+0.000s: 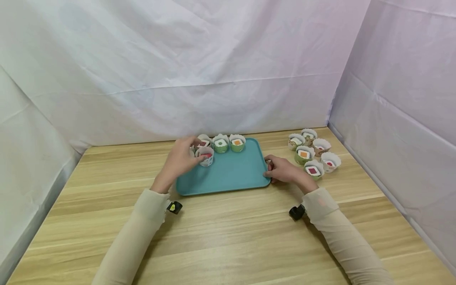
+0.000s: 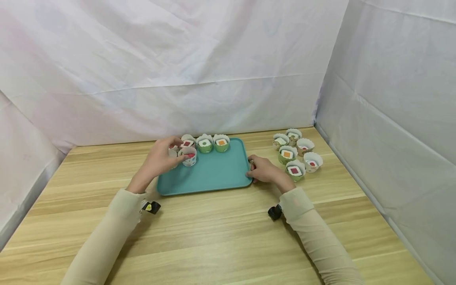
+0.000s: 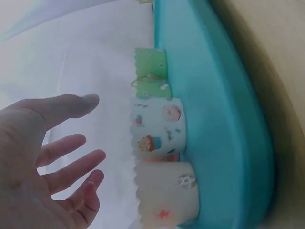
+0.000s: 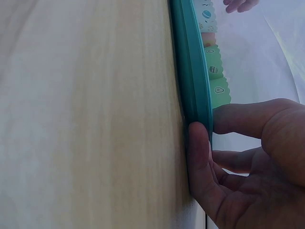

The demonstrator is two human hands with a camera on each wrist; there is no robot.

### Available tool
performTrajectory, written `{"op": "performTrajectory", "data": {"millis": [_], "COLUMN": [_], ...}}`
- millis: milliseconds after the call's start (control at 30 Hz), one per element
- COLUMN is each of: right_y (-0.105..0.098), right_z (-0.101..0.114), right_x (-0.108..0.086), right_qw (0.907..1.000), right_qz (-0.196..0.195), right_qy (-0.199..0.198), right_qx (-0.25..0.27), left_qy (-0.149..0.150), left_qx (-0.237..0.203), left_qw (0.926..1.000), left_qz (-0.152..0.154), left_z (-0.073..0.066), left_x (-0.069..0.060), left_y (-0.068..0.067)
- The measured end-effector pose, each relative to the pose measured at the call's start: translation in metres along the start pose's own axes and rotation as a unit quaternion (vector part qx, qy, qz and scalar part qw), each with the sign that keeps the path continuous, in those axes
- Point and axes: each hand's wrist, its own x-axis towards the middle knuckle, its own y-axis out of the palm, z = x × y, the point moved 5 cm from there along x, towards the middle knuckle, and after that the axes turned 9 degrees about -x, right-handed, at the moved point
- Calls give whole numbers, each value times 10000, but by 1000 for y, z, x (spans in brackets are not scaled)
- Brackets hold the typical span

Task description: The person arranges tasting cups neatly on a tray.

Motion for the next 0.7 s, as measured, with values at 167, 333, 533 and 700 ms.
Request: {"op": "performTrajectory", "data": {"millis": [167, 333, 533, 700], "right_y": [-1, -2, -1, -2], "right_z": [1, 1, -1, -1], "right_x": [1, 1, 4, 3], "right_qw": [10000, 10000, 9998, 9998], "right_qz": [36, 30, 69, 83], "right_qy": [16, 65, 140, 173], "right_qx": [0, -40, -117, -31], "left_qy": [-90, -255, -705, -1394], "left_qx": [-215, -348, -370, -287], "left_qw": [9997, 9988, 9965, 9894], "left_qz": [-114, -226, -266, 292], "left_z": [6, 19, 39, 56], "left_x": [-11, -22, -35, -43], "left_y": [-15, -28, -39, -38]}}
